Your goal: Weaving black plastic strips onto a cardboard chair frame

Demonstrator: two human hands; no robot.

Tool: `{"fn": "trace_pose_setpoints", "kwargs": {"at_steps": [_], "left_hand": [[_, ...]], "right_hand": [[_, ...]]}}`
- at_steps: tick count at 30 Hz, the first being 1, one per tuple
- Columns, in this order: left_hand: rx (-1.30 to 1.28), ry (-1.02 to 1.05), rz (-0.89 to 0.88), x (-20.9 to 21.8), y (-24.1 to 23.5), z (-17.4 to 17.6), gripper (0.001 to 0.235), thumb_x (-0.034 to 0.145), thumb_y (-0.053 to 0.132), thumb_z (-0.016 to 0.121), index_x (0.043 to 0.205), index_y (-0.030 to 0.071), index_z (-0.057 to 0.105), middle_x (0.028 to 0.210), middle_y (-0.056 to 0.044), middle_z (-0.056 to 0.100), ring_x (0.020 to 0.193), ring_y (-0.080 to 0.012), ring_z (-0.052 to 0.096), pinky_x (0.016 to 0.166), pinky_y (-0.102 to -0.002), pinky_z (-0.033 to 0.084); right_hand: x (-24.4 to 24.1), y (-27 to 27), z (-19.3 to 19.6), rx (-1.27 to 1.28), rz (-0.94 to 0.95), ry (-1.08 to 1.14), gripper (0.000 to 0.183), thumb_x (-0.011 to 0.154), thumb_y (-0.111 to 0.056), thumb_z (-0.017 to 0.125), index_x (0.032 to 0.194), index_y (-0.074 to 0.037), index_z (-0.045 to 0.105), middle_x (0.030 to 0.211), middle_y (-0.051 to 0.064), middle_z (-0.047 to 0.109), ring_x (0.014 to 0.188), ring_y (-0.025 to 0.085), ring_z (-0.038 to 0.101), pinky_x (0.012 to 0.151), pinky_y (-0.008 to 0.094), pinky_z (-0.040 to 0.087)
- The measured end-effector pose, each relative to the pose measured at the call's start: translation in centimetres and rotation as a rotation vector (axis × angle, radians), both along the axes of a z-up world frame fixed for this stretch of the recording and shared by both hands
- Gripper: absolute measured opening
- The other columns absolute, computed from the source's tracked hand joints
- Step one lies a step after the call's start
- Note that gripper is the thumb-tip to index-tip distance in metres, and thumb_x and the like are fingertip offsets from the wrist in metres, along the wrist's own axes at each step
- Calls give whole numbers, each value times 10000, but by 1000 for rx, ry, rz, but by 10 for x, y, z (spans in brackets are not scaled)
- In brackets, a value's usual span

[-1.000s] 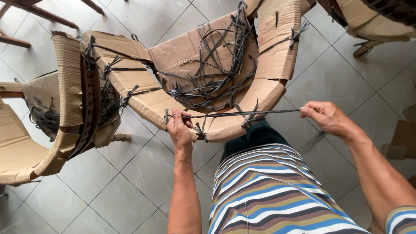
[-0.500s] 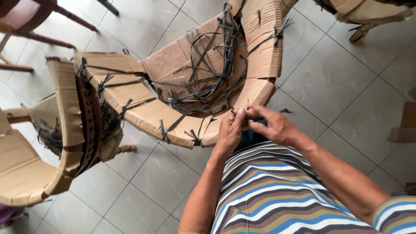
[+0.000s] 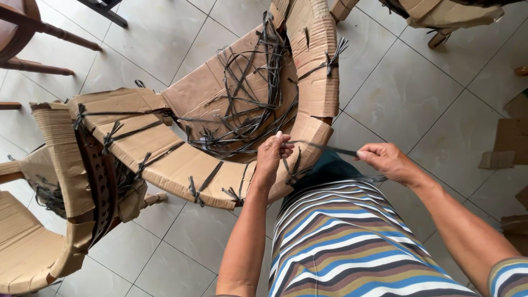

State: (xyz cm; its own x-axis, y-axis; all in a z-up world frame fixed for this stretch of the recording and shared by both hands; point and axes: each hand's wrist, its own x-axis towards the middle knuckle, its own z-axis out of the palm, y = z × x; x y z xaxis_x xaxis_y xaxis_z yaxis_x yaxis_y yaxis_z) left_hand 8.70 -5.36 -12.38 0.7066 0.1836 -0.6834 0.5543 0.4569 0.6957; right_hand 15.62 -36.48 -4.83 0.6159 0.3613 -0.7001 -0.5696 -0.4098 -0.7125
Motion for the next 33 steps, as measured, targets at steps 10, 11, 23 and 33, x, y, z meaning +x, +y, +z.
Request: {"fn": "trace_pose_setpoints", "kwargs": {"at_steps": [10, 11, 23, 33], "left_hand": [[244, 173, -468, 56, -12, -67, 599, 995, 586, 610, 1421, 166, 639, 1407, -130, 641, 1358, -295, 561, 1137, -433, 430], [269, 183, -584, 56, -16, -91, 633, 987, 633, 568, 1448, 202, 612, 1475, -110, 584, 1406, -303, 506, 1177, -447, 386], [240, 365, -712, 53, -30, -188, 767, 1054, 562, 292, 1596, 24, 362, 1628, -248, 367, 1534, -389, 306, 1293, -478, 195], [78, 639, -316, 83, -40, -195, 710, 966, 584, 470, 1265, -12, 715, 1331, -242, 665, 1319, -371, 580, 1103, -516, 448]], "right_hand": [[43, -125, -170, -359, -246, 101, 192, 998, -188, 608, 1064, -20, 673, 618, -8, 469, 496, 87, 505, 405, 187, 365], [43, -130, -188, -405, -264, 91, 185, 1001, -195, 610, 1065, -37, 683, 612, -3, 490, 488, 92, 521, 397, 187, 368], [2, -25, -337, -373, -130, 169, 180, 965, -273, 736, 916, -103, 768, 638, 122, 627, 565, 217, 647, 509, 355, 569], [-30, 18, -351, -399, 79, 241, 201, 834, -437, 765, 937, -265, 749, 751, 6, 673, 710, 162, 681, 575, 328, 583]]}}
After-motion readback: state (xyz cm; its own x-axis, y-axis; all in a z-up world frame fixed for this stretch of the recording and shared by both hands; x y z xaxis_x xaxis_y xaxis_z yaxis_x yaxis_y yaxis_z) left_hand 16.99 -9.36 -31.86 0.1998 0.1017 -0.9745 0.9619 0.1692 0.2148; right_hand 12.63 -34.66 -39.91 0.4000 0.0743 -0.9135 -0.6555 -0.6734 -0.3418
